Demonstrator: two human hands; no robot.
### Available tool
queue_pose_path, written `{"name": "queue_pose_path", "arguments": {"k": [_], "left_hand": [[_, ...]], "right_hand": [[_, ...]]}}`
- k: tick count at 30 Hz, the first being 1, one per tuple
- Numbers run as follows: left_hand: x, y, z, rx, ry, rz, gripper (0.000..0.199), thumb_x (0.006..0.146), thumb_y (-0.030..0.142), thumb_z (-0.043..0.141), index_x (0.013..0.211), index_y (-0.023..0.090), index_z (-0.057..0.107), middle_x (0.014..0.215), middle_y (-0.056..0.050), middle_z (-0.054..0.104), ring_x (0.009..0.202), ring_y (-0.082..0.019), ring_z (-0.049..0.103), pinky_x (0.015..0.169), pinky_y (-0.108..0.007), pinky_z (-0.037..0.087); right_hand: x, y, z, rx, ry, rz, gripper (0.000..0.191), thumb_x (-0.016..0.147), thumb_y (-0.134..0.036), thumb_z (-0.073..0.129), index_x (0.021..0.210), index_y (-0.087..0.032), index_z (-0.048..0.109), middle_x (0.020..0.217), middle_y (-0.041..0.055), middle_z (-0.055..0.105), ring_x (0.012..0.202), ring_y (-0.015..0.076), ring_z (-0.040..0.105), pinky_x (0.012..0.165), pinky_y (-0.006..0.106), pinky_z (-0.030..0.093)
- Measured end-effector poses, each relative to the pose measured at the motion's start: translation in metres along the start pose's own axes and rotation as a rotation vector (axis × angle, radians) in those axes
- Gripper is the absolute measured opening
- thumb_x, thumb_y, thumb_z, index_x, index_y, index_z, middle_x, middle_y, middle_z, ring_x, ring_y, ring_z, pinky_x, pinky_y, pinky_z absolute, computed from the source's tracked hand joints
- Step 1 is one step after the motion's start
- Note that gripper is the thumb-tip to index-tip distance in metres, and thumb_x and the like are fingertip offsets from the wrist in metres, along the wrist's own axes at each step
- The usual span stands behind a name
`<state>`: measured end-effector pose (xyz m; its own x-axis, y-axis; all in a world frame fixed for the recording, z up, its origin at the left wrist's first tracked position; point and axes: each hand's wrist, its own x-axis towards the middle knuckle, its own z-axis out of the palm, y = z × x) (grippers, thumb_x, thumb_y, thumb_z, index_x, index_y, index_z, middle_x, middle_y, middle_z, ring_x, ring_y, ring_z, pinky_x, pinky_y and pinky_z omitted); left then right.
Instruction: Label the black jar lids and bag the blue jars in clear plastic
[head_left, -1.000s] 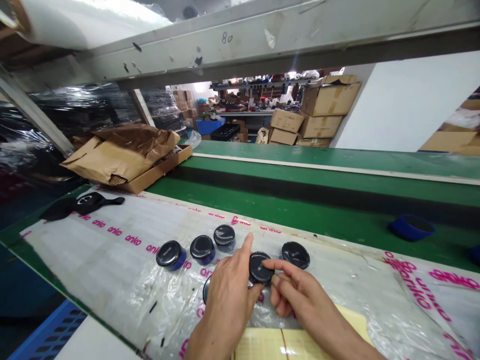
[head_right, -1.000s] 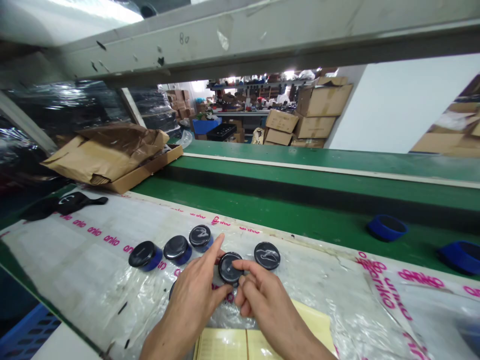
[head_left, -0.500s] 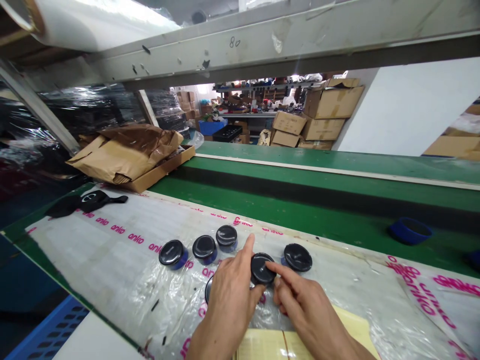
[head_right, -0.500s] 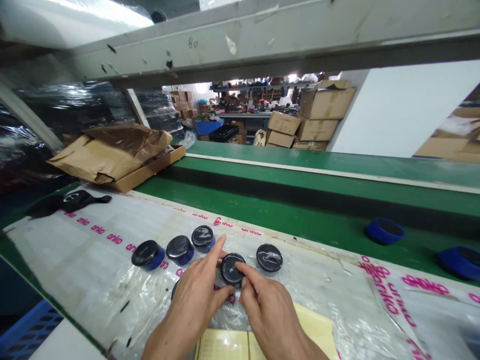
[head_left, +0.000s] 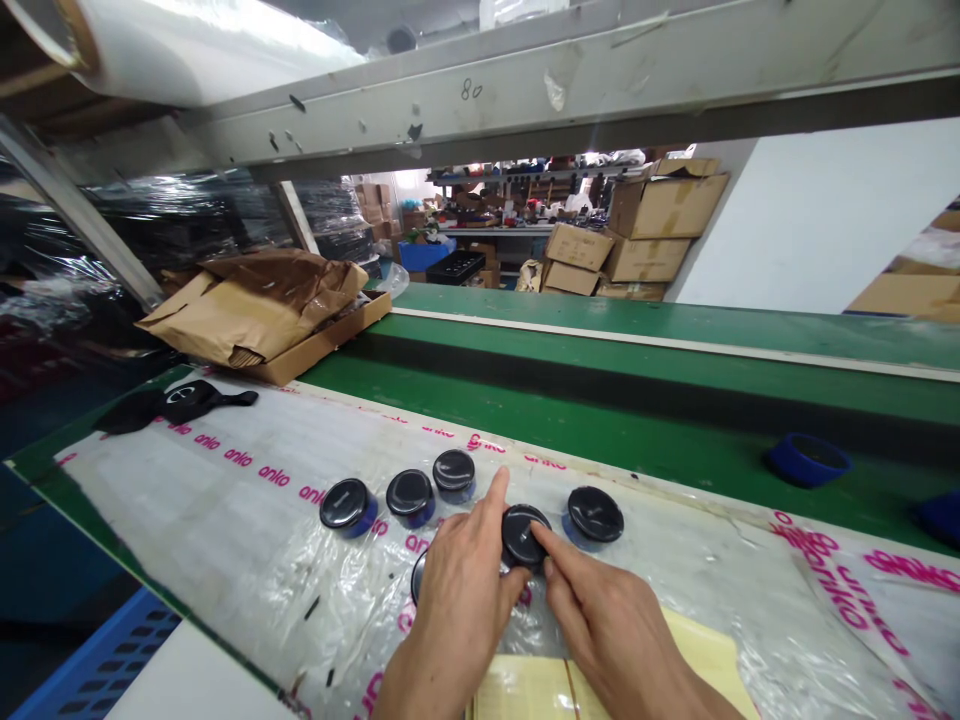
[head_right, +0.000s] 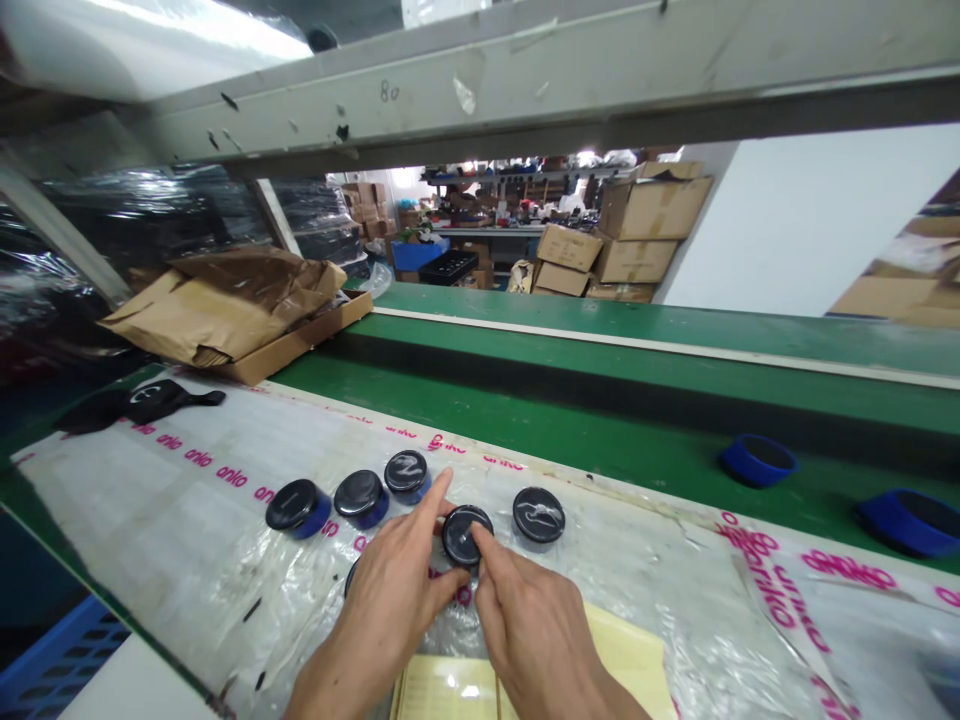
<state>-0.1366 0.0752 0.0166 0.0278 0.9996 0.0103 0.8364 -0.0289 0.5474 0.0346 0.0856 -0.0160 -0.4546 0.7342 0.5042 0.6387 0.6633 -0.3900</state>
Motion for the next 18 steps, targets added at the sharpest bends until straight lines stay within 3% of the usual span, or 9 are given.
{"name": "queue_pose_path", "arguments": {"k": [8,18], "left_hand": [[0.0004,-0.0009,0.0001,0.006,0.009,0.0,0.101,0.072,0.007,0.071,0.156,0.028,0.018,0.135,-0.006,0.061,0.115,-0.029,0.06,0.099,-0.043,0.047],[0.0014,0.0025,-0.0038,-0.009,-0.032,-0.03,0.1,0.072,0.008,0.069,0.157,0.027,0.019,0.139,-0.005,0.059,0.116,-0.028,0.059,0.102,-0.041,0.044]], "right_hand": [[0.0003,-0.002,0.0021,-0.142,0.047,-0.061,0.04,0.099,-0.016,0.031,0.124,-0.008,0.062,0.091,0.0118,0.078,0.064,0.0206,0.074,0.051,0.028,0.06],[0.0015,-0.0031,0.0032,-0.353,0.117,-0.165,0.041,0.106,-0.022,0.025,0.121,-0.008,0.06,0.068,0.0044,0.069,0.052,0.0187,0.066,0.045,0.028,0.047]]}}
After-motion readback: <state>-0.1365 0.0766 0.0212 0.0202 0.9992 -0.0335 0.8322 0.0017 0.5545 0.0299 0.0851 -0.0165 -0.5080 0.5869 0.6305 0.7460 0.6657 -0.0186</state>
